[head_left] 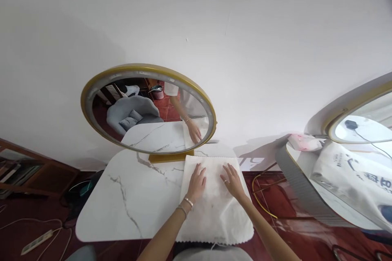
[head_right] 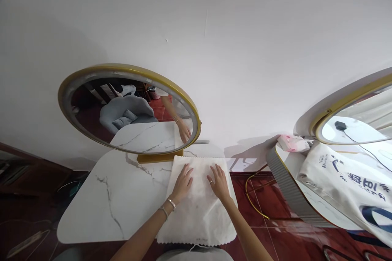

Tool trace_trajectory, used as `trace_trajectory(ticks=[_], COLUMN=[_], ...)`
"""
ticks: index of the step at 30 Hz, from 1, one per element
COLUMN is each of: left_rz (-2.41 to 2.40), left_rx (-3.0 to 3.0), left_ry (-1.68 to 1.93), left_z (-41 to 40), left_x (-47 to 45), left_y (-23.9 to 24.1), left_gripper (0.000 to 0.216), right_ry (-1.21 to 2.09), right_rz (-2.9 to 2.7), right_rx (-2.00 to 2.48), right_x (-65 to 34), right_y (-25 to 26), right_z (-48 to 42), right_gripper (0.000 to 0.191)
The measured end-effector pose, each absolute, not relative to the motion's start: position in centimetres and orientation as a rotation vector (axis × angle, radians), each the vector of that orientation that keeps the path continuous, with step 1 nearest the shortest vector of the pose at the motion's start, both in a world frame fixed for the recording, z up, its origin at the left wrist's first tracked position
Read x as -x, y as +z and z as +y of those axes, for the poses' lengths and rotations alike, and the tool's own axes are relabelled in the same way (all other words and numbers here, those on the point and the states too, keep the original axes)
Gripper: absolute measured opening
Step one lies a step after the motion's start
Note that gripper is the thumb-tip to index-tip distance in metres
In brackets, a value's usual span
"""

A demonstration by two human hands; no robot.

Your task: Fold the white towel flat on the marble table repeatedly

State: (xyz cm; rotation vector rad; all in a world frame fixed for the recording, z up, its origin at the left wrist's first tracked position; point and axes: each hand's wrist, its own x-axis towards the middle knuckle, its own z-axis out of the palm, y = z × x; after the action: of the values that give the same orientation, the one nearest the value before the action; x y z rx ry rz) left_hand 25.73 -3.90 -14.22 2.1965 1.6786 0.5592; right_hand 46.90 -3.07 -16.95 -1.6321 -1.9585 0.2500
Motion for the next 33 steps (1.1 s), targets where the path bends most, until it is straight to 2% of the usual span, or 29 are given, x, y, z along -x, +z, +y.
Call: trace_trajectory(ticks=[4, 11, 21, 28, 33], left_rz=[1.766, 1.825, 1.897, 1.577, 1.596], left_rx=[-2.324, -2.386, -2.295, -2.474, -2.471], left_ry=[0.501, 0.541, 0.543, 0.434, 0.439], left_z=[-1.2, 2.8, 8.0, 10.1, 10.5], left_x=[-26.9, -27.9, -29.1, -28.8, -29.0], left_y=[-15.2, -15.8, -15.1, -15.0, -15.0], left_gripper=[0.050, 0.054, 0.053, 0.055, 0.052], right_ry=[0.039, -0.124, -0.044, 0.047, 0.162], right_rz=[-2.042, -2.141, -2.300, -2.388, -2.381], right_rx=[1.859, 1.860, 1.748, 1.640, 1.672], right_x=[-45.2, -45.6, -45.5, -45.4, -45.1], right_y=[-18.1, -17.3, -16.3, -16.0, -15.6], right_z=[-2.0, 1.9, 8.2, 9.6, 10.1], right_gripper=[0.050, 0.051, 0.050, 0.053, 0.052])
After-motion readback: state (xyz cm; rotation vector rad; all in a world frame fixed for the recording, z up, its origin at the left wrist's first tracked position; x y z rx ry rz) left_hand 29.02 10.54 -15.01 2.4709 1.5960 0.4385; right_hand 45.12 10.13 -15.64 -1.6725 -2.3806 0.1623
